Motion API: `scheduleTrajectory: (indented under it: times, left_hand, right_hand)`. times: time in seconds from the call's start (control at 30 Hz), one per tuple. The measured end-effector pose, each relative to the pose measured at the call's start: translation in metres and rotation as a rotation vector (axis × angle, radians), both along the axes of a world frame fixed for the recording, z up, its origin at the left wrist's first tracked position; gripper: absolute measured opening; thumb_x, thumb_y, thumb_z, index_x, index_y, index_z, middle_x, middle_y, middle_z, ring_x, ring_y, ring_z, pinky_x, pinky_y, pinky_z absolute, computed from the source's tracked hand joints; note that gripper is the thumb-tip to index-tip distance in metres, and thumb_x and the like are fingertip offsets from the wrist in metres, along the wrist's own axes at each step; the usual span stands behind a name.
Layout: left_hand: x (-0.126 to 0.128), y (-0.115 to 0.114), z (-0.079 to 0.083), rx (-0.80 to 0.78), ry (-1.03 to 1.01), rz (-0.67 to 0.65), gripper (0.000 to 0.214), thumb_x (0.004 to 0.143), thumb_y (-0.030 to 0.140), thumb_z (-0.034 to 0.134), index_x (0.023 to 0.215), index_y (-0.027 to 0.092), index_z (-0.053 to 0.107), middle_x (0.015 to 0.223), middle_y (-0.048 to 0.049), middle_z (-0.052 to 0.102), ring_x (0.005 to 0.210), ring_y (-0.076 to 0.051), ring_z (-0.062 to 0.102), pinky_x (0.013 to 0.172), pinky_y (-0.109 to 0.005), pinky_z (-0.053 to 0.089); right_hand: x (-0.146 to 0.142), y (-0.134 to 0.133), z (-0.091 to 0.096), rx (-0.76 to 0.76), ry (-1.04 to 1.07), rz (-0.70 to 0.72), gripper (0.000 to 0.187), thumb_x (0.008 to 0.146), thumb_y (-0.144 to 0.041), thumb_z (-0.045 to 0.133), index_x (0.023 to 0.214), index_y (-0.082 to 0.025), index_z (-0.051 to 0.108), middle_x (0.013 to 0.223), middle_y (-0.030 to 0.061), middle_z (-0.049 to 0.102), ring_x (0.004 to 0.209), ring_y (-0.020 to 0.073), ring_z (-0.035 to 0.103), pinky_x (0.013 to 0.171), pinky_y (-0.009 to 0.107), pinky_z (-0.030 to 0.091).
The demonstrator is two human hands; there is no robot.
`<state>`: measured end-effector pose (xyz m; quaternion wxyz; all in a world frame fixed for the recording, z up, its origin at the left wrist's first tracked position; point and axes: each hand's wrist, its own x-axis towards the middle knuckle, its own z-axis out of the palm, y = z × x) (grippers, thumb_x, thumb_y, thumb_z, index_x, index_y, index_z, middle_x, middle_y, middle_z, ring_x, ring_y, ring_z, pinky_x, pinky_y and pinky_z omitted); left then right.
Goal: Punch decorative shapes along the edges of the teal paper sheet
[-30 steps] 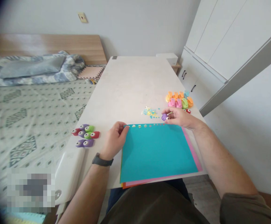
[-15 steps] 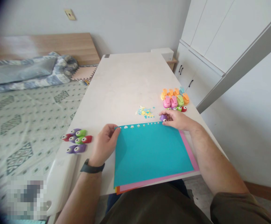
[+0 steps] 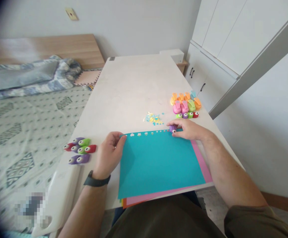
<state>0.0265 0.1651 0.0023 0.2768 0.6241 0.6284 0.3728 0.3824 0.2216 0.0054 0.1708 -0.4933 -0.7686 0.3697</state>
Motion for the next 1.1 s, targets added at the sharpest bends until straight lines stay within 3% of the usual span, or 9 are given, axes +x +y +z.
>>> scheduleTrajectory:
  times: [0.13,0.3,0.7,1.1]
  left_hand:
    - [0.0002,-0.0001,-0.0019,0.012,-0.006,0.015,0.021,0.098,0.042,0.057,0.099,0.021,0.062,0.078,0.0009,0.065,0.067,-0.015,0.059,0.063,-0.027,0.045]
    - [0.0005,-0.0002,-0.0024,0.033,0.010,0.041,0.021,0.097,0.042,0.058,0.099,0.021,0.062,0.076,0.0011,0.065,0.065,-0.014,0.058,0.062,-0.026,0.045]
    - [0.0011,-0.0016,-0.0003,0.054,0.027,0.068,0.022,0.096,0.042,0.061,0.097,0.021,0.063,0.073,0.0024,0.063,0.060,-0.012,0.056,0.057,-0.024,0.042]
    - [0.0030,-0.0027,0.0020,0.060,0.052,0.072,0.022,0.095,0.042,0.060,0.097,0.020,0.064,0.074,0.0011,0.066,0.059,-0.013,0.056,0.058,-0.024,0.042]
  right_hand:
    - [-0.0031,-0.0020,0.0005,-0.050,0.031,-0.004,0.054,0.079,-0.035,0.080,0.130,-0.025,0.071,0.123,0.0088,0.075,0.108,0.0288,0.071,0.099,0.047,0.055]
    - [-0.0071,-0.0035,0.0058,-0.051,0.004,0.105,0.042,0.080,-0.034,0.078,0.120,-0.023,0.074,0.108,0.0066,0.076,0.094,0.0255,0.070,0.087,0.041,0.055]
    - [-0.0043,-0.0074,0.0035,-0.049,-0.036,0.093,0.051,0.084,-0.041,0.074,0.132,-0.022,0.067,0.121,0.0089,0.074,0.105,0.0271,0.069,0.096,0.039,0.052]
    - [-0.0103,-0.0095,0.0049,-0.022,-0.045,0.107,0.045,0.082,-0.033,0.075,0.126,-0.022,0.071,0.117,0.0076,0.075,0.102,0.0259,0.069,0.093,0.037,0.052]
